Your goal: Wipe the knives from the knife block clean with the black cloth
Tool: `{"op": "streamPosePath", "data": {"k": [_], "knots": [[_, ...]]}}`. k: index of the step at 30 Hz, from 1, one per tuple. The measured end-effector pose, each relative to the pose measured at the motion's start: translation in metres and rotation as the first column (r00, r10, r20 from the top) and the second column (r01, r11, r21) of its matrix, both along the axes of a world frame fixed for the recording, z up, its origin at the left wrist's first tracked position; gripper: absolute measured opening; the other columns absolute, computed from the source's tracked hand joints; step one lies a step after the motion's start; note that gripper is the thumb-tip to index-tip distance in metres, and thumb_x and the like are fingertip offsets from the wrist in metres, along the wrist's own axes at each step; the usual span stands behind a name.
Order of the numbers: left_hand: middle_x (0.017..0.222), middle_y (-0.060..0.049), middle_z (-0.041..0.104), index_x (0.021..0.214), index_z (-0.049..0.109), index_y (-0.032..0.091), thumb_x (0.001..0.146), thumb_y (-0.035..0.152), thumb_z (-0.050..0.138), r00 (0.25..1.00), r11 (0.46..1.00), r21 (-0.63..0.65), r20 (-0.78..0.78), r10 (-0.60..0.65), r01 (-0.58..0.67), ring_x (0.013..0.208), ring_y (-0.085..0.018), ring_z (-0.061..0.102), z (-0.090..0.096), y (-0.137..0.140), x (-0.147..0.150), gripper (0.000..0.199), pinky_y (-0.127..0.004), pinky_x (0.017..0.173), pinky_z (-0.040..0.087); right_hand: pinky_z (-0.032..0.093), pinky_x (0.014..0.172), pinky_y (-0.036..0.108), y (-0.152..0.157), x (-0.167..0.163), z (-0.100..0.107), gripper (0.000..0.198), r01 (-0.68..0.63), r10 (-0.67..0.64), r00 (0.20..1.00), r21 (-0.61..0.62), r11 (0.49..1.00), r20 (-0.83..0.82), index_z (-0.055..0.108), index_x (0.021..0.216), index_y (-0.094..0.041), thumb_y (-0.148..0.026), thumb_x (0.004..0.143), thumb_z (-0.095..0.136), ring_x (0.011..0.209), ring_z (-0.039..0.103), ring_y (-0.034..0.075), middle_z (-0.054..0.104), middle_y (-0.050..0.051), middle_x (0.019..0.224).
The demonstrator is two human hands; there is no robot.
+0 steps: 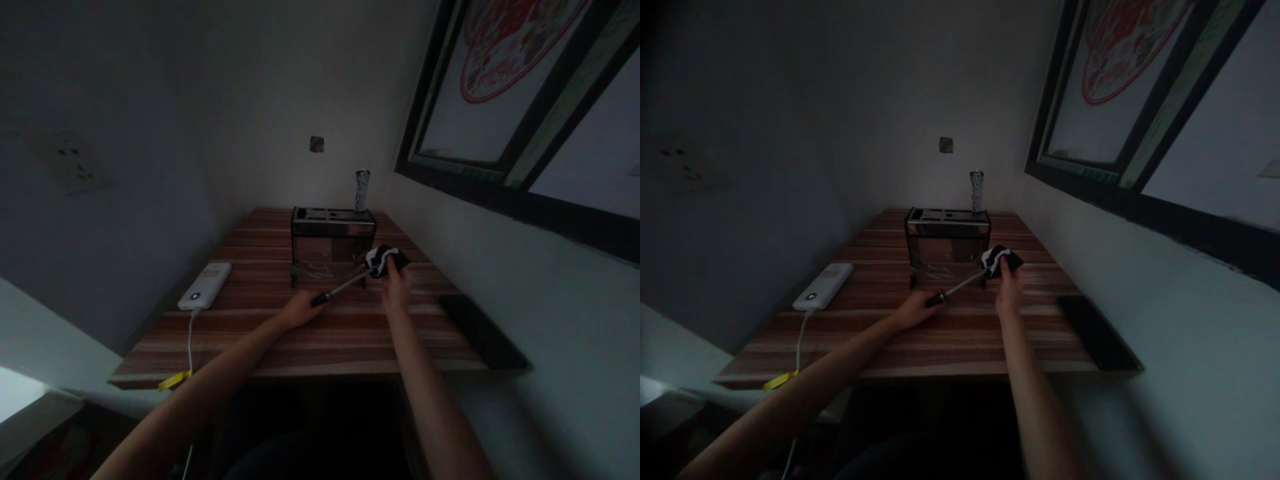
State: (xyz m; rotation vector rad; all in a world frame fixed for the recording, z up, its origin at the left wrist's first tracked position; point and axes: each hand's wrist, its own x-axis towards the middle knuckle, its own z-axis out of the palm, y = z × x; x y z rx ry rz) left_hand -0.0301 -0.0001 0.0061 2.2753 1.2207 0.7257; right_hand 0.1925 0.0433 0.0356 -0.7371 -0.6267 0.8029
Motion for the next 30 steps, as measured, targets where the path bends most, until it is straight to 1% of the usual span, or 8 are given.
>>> {"op": "streamPosePath", "data": {"k": [3, 6, 11, 14, 17, 19, 25, 30], "knots": [[0.072, -0.002, 0.061, 0.083, 0.061, 0.013, 0.082, 0.034, 0.049, 1.000, 1.000, 0.012, 0.030, 0.001, -0.001, 0.068, -0.014, 0.056, 0.001, 0.000, 0.000, 0.024, -0.021, 0.063, 0.040, 0.049, 0.076, 0.030, -0.003, -0.010, -0.004, 0.034, -0.105, 0.104, 0.988, 0.000, 0.994, 0.112, 0.065, 0.088, -0.019, -0.036, 0.060, 0.072, 0.083, 0.063, 0.015, 0.068, 0.001, 0.090], [0.072, -0.001, 0.060, 0.081, 0.061, 0.013, 0.082, 0.033, 0.049, 0.998, 0.999, 0.049, 0.061, -0.001, -0.002, 0.068, -0.013, 0.054, 0.003, -0.001, 0.001, 0.023, -0.021, 0.064, 0.040, 0.049, 0.073, 0.029, -0.008, -0.020, -0.009, 0.032, -0.195, 0.193, 0.951, -0.018, 0.981, 0.243, 0.066, 0.086, -0.018, -0.036, 0.060, 0.072, 0.077, 0.063, 0.015, 0.069, 0.001, 0.084], [0.070, -0.001, 0.059, 0.078, 0.060, 0.012, 0.081, 0.032, 0.049, 0.995, 0.999, 0.037, 0.093, 0.020, -0.024, 0.064, -0.013, 0.053, 0.004, -0.002, 0.001, 0.023, -0.022, 0.061, 0.039, 0.049, 0.073, 0.031, -0.015, -0.035, -0.020, 0.032, -0.369, 0.385, 0.808, -0.125, 0.921, 0.446, 0.066, 0.084, -0.016, -0.035, 0.058, 0.074, 0.075, 0.063, 0.017, 0.070, 0.003, 0.083], [0.071, -0.002, 0.061, 0.082, 0.061, 0.011, 0.079, 0.025, 0.050, 0.996, 0.999, 0.033, 0.087, 0.001, -0.004, 0.065, -0.013, 0.054, 0.003, -0.001, 0.000, 0.018, -0.022, 0.062, 0.040, 0.049, 0.073, 0.032, -0.019, -0.045, -0.025, 0.033, -0.425, 0.445, 0.731, -0.165, 0.890, 0.517, 0.065, 0.083, -0.016, -0.034, 0.057, 0.075, 0.076, 0.063, 0.018, 0.070, 0.003, 0.082], [0.075, -0.003, 0.063, 0.091, 0.062, 0.011, 0.076, 0.018, 0.049, 0.997, 0.999, 0.043, 0.077, -0.008, 0.005, 0.067, -0.014, 0.056, 0.001, 0.001, -0.001, 0.021, -0.022, 0.064, 0.041, 0.049, 0.072, 0.032, -0.023, -0.052, -0.028, 0.036, -0.456, 0.484, 0.686, -0.197, 0.868, 0.543, 0.064, 0.084, -0.016, -0.034, 0.055, 0.076, 0.075, 0.063, 0.019, 0.069, 0.004, 0.082], [0.077, -0.004, 0.064, 0.095, 0.062, 0.011, 0.075, 0.018, 0.050, 0.997, 0.999, 0.048, 0.074, -0.002, -0.002, 0.068, -0.015, 0.058, -0.001, 0.003, -0.002, 0.024, -0.023, 0.065, 0.042, 0.050, 0.072, 0.033, -0.024, -0.054, -0.029, 0.037, -0.456, 0.494, 0.675, -0.217, 0.863, 0.548, 0.064, 0.084, -0.016, -0.034, 0.054, 0.076, 0.075, 0.063, 0.020, 0.069, 0.004, 0.083], [0.078, -0.005, 0.066, 0.096, 0.063, 0.010, 0.076, 0.018, 0.050, 0.996, 0.999, 0.041, 0.084, -0.004, 0.001, 0.069, -0.017, 0.060, -0.003, 0.003, -0.002, 0.026, -0.024, 0.065, 0.044, 0.050, 0.074, 0.034, -0.024, -0.054, -0.030, 0.038, -0.428, 0.476, 0.672, -0.227, 0.875, 0.567, 0.063, 0.085, -0.016, -0.035, 0.055, 0.076, 0.079, 0.064, 0.021, 0.069, 0.005, 0.086], [0.088, -0.006, 0.067, 0.099, 0.062, 0.012, 0.074, 0.015, 0.051, 0.992, 0.997, 0.070, 0.124, -0.022, 0.014, 0.078, -0.018, 0.060, -0.005, 0.004, -0.002, 0.028, -0.027, 0.074, 0.045, 0.049, 0.078, 0.035, -0.022, -0.052, -0.028, 0.036, -0.420, 0.448, 0.667, -0.196, 0.886, 0.595, 0.064, 0.088, -0.017, -0.036, 0.059, 0.074, 0.083, 0.063, 0.021, 0.069, 0.005, 0.089]]}}
